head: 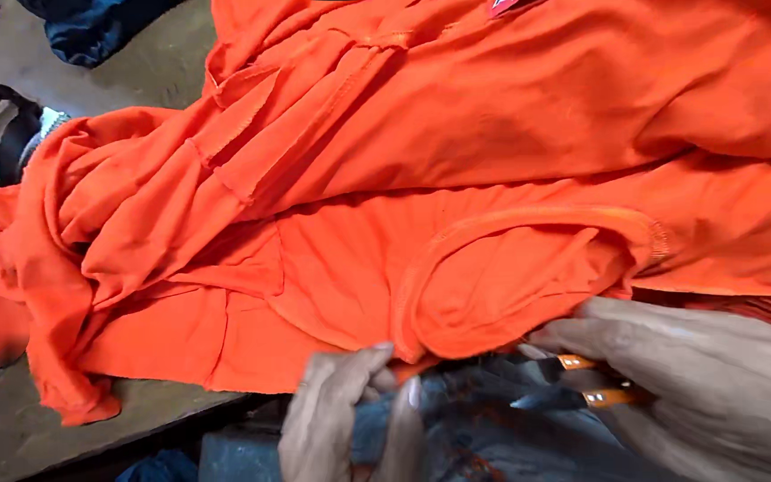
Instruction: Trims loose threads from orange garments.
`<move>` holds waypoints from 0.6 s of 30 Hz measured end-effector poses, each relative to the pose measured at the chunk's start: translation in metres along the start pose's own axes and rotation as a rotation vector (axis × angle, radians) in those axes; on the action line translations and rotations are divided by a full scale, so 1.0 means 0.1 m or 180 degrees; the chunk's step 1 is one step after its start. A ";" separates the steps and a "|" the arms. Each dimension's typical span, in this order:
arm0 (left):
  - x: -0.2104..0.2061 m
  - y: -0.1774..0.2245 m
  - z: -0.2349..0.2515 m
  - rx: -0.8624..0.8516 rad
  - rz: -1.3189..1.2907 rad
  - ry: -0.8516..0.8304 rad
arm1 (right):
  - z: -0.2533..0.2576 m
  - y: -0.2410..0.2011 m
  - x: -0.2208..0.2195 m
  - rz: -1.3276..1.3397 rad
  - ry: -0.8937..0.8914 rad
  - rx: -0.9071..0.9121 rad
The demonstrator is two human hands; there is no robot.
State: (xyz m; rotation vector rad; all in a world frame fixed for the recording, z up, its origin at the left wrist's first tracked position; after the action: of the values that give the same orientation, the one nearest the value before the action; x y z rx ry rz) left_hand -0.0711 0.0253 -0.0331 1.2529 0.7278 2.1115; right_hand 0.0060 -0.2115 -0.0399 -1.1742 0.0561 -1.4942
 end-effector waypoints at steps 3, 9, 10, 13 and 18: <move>-0.12 0.13 -0.17 0.0358 -0.0986 -0.0305 | -0.09 -0.02 0.02 0.0011 -0.0279 0.0018; -0.50 0.17 -0.04 0.0660 -0.2151 -0.0577 | -0.18 -0.13 0.05 -0.0111 -0.0463 0.0020; -0.54 0.17 -0.02 0.0816 -0.2382 -0.0584 | -0.18 -0.17 0.07 -0.0052 -0.0471 -0.0010; -0.64 0.24 0.03 0.1288 -0.2800 -0.0468 | -0.21 -0.28 0.10 0.0065 -0.0380 -0.0067; -0.71 0.32 0.06 0.1489 -0.2684 -0.0111 | -0.20 -0.26 0.06 0.0110 -0.0527 0.0021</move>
State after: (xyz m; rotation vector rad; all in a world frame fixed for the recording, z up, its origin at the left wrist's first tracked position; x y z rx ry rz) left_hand -0.0437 -0.0461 -0.0501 0.9363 1.4786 1.2595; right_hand -0.0249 -0.2188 -0.0294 -1.2815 -0.0408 -1.3615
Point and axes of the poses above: each hand's wrist, its own z-axis towards the middle knuckle, its own x-axis out of the back of the hand, y = z × x, the point moved 3 cm from there along z, towards the middle knuckle, and after that the axes turned 11 degrees about z, right-handed, at the moved point
